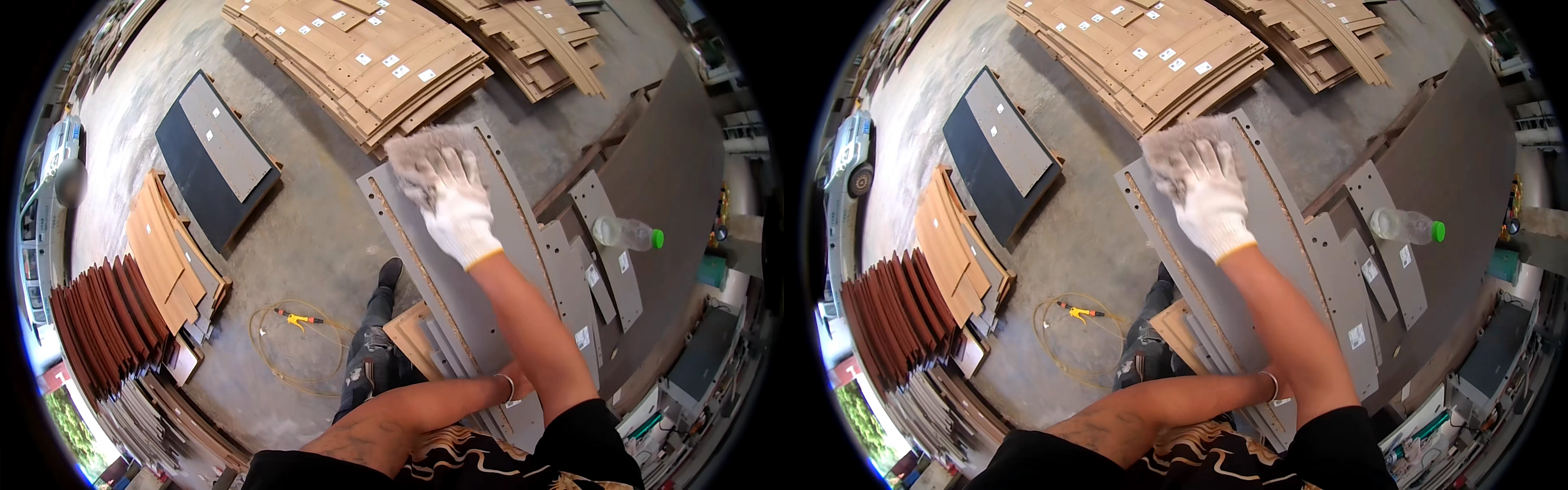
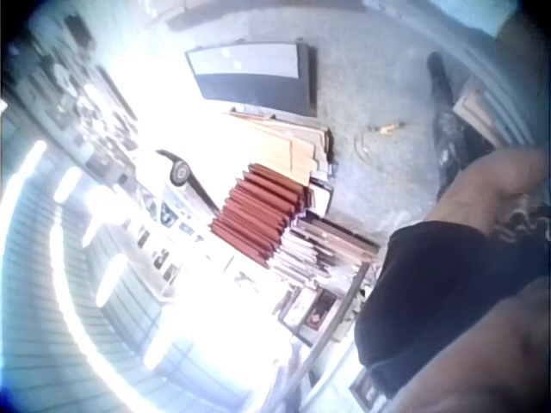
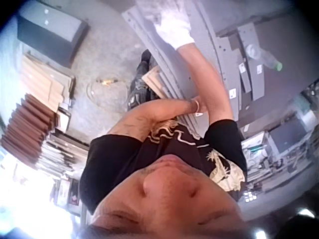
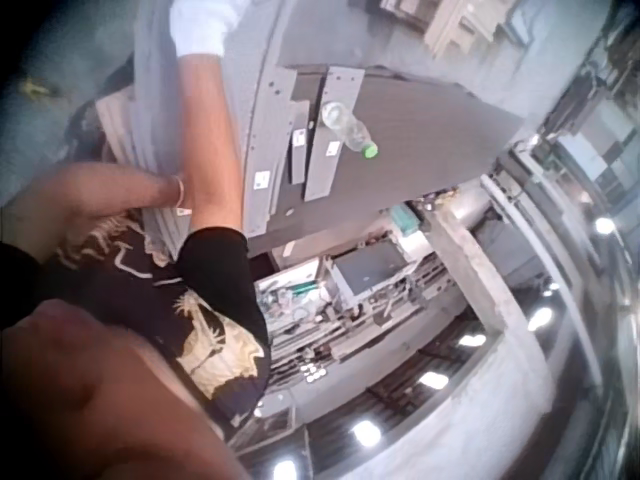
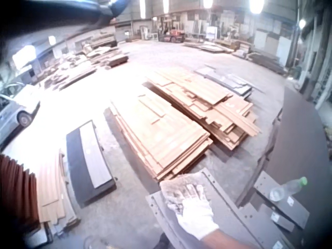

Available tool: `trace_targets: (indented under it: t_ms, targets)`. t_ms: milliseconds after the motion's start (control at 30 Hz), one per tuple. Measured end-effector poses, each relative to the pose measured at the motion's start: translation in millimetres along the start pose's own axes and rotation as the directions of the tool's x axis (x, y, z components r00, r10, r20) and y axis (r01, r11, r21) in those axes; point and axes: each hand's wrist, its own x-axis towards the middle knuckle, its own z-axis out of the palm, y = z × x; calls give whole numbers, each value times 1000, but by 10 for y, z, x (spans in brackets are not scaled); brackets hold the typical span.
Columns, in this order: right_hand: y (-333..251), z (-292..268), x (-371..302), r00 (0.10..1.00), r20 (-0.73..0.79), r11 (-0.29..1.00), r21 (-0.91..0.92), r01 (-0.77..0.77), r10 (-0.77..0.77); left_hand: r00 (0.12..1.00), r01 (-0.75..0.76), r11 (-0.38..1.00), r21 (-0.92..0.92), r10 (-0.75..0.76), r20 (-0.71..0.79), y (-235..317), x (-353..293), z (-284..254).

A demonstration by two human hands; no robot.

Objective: The person scrapes residue from several gray metal panels using a small metal tool, then wipes the panels with a cloth. The person handles the panels one at a time, scraping edges and wiping surfaces in a workshop setting.

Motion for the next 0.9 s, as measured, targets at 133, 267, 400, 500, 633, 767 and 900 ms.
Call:
trace_targets:
  t_ms: [133,267,400,500,633,767,900]
  targets:
    - [88,87,-466,998,-1,998,28,56,-56,946,-234,934,271,283,-159,-169,75,149]
    - [66,56,182,1000,-13,1000,18,-18,19,969,-233,907,350,246,8,-377,89,576]
    - [31,83,-390,999,38,999,-43,20,-18,998,-69,989,127,67,21,-193,8,52]
    - [-88,17,-40,995,11,995,13,-97,97,986,-165,977,132,162,31,-540,82,467]
    - [77,79,272,999,42,996,-84,3,0,978,-166,958,234,130,163,-246,-22,322]
    - [-17,-97,-430,997,10,997,13,78,-78,936,-236,849,473,330,-124,-462,30,463]
    - [106,39,24,998,58,999,-28,-37,38,975,13,995,95,-33,221,-2,77,93]
